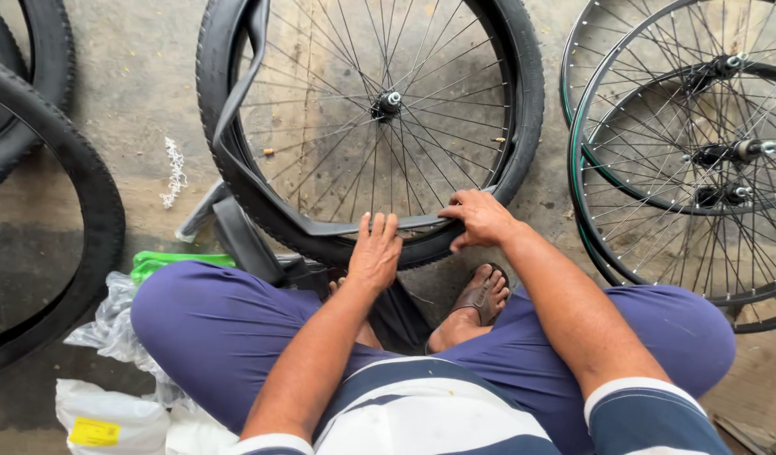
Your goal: The person unpacks a new inner tube and tire, then installs the tire onto a bicycle rim. They insert the inner tube into the tire and seat the tire bead onto the rim by hand.
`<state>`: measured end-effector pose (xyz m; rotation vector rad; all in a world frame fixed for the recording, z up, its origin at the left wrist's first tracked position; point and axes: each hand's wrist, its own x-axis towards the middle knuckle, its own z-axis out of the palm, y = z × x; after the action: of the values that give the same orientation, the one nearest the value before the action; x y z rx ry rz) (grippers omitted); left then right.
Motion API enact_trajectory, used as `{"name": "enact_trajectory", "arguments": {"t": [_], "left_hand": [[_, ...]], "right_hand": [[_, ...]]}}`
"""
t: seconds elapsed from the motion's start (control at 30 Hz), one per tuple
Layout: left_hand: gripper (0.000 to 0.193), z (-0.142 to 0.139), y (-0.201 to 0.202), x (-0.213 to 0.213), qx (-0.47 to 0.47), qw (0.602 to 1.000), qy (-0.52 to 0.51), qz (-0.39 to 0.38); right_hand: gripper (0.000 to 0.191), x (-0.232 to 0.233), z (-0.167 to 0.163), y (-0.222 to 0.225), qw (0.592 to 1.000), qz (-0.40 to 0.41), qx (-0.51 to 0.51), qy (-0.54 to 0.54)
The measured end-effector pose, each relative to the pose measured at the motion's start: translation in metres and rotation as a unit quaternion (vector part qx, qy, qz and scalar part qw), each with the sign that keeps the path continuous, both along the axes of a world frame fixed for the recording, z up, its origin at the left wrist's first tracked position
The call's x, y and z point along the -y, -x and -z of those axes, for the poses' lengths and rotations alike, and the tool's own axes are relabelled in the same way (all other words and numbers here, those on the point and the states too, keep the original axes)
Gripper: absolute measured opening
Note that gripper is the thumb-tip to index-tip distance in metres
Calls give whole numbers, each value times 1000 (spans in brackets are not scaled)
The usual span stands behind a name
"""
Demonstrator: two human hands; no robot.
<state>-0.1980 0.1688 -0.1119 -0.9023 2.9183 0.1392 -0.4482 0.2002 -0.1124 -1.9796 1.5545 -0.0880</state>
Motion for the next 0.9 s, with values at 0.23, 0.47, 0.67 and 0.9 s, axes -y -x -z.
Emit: {"name": "enact_trajectory", "arguments": {"t": [0.23,0.47,0.67,0.9], "left_hand": [[20,29,-2,-8,11,976,-209,-67],[55,26,22,12,186,910,-355,-110],[75,7,22,22,63,920,-385,-24],[63,-57,-57,74,85,985,-80,128]], "right_hand": [[46,-9,16,-2,984,-78,-137,-80],[46,-10,44,-5,965,-111,-168,-168],[26,8,39,16,908,-155,-322,-219],[15,4,19,38,924,19,-373,89]]}}
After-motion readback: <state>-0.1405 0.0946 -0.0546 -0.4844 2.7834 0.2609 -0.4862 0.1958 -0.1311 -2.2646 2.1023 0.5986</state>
